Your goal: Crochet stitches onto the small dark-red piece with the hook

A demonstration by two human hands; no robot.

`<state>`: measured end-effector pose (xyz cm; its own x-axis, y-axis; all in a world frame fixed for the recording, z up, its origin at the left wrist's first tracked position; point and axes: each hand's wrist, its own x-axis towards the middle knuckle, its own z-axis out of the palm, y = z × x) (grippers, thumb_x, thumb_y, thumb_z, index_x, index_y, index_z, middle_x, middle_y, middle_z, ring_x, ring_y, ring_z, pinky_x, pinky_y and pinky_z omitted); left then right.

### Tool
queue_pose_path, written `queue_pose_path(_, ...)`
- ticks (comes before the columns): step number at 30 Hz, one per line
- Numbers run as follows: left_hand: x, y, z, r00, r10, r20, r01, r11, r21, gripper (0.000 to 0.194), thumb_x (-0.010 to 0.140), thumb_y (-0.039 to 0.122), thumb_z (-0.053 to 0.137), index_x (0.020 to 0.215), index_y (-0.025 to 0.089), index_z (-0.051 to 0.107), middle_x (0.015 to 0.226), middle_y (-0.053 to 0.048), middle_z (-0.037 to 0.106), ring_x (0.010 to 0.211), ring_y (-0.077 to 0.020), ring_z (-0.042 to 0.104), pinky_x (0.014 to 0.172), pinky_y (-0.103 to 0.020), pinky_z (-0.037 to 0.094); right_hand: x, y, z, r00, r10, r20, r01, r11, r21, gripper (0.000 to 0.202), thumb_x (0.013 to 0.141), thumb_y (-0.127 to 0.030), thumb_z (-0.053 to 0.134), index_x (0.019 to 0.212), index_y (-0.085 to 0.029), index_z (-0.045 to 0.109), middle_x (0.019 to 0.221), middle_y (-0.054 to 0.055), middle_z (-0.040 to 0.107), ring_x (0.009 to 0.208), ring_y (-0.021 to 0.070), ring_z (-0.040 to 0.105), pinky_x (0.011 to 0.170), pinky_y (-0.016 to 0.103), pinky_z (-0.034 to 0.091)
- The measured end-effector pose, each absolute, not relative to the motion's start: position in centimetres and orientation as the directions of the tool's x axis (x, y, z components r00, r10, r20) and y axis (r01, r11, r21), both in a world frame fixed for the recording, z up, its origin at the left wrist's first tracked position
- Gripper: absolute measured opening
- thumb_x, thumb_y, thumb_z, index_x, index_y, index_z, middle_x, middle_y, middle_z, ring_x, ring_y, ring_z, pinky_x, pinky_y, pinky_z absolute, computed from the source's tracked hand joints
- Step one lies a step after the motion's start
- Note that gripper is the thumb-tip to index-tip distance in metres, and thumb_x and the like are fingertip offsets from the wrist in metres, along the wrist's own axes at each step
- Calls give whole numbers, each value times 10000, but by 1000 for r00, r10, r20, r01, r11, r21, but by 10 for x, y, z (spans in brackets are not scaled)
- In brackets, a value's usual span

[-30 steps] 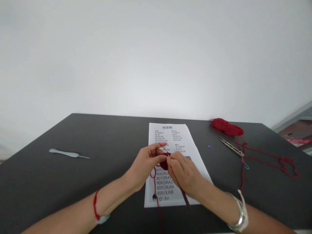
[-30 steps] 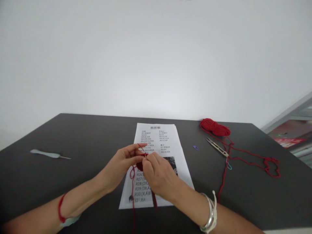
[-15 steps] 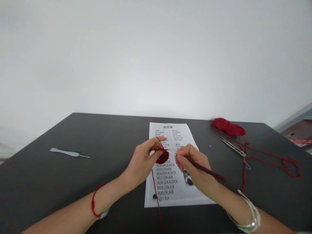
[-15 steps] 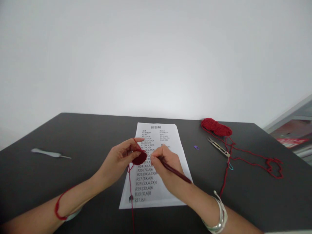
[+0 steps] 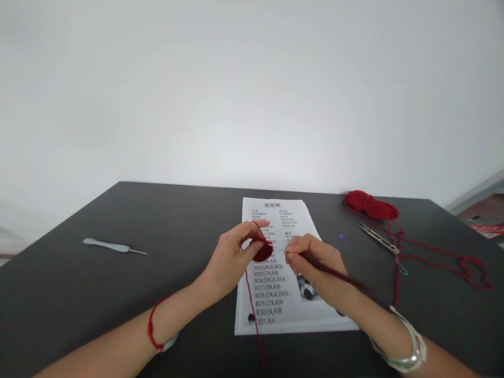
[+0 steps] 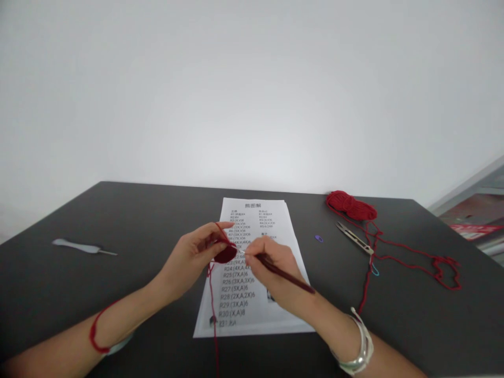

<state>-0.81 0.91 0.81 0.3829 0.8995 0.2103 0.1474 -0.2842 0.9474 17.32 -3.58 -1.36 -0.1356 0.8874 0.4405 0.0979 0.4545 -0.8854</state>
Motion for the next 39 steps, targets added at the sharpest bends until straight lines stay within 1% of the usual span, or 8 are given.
queue_pose_path(3, -6, 6, 9, 384, 909, 164, 38, -193, 980, 91, 756, 120, 591, 695, 188, 602, 899, -36, 681, 947, -197, 605, 813, -317, 435, 170, -32, -14, -162, 966, 201, -305, 145, -941, 75, 826, -222, 597, 774, -202, 547, 617, -33, 566, 473, 95, 501, 446, 220, 409)
queue_pose_path(6, -2, 2, 9, 370, 923, 106, -80, -82, 993, 80, 736, 104, 626, 721, 182, 638, 844, -9, 670, 772, -139, 604, 728, -278, 440, 164, -34, -15, -161, 965, 205, -373, 133, -918, 77, 834, -251, 589, 799, -208, 535, 633, -32, 574, 499, 107, 526, 471, 237, 446)
queue_pose_path(9, 1, -3, 6, 411, 911, -9, -220, 108, 969, 291, 713, 90, 666, 978, 212, 664, 725, 34, 635, 628, -95, 569, 638, -248, 435, 159, -39, -21, -78, 898, 434, -28, 433, -901, 37, 869, -195, 536, 862, -227, 521, 708, -18, 579, 569, 120, 543, 522, 252, 465)
queue_pose_path(13, 3, -6, 4, 483, 870, -101, -327, 286, 901, 416, 684, 90, 705, 1080, 204, 644, 657, 51, 591, 563, -82, 543, 597, -239, 432, 157, -40, -29, -262, 574, 776, 579, 736, -349, 135, 881, -88, 480, 872, -221, 501, 745, 17, 577, 644, 149, 534, 566, 270, 454)
queue_pose_path(16, 2, -4, 8, 503, 851, -149, -373, 370, 851, 427, 668, 85, 717, 1078, 187, 655, 671, 42, 585, 592, -82, 547, 633, -237, 436, 158, -37, -29, -339, 462, 819, 624, 762, -172, 172, 877, -52, 461, 925, -213, 498, 759, 26, 578, 658, 154, 538, 560, 265, 455)
queue_pose_path(19, -1, 0, 11, 542, 816, -200, -392, 456, 799, 446, 634, 62, 729, 1062, 166, 667, 704, 27, 592, 646, -84, 552, 692, -235, 432, 162, -35, -26, -246, 587, 772, 413, 783, -464, 161, 875, -92, 486, 947, -235, 500, 819, 12, 580, 673, 131, 564, 571, 242, 474)
queue_pose_path(23, -5, 4, 12, 535, 829, -162, -398, 417, 817, 421, 630, 45, 712, 1032, 163, 670, 700, 34, 572, 619, -72, 520, 640, -222, 401, 169, -36, -20, -136, 863, 487, 22, 494, -869, 86, 864, -150, 540, 854, -234, 524, 812, -9, 548, 569, 91, 506, 486, 213, 421)
queue_pose_path(39, -20, 22, 17, 728, 661, -184, -184, 446, 876, 420, 634, 57, 699, 1045, 143, 668, 753, 3, 581, 650, -77, 534, 602, -185, 400, 187, -39, -3, -257, 867, 427, 71, 458, -886, 59, 839, -193, 596, 785, -217, 598, 780, 17, 598, 613, 120, 507, 511, 243, 426)
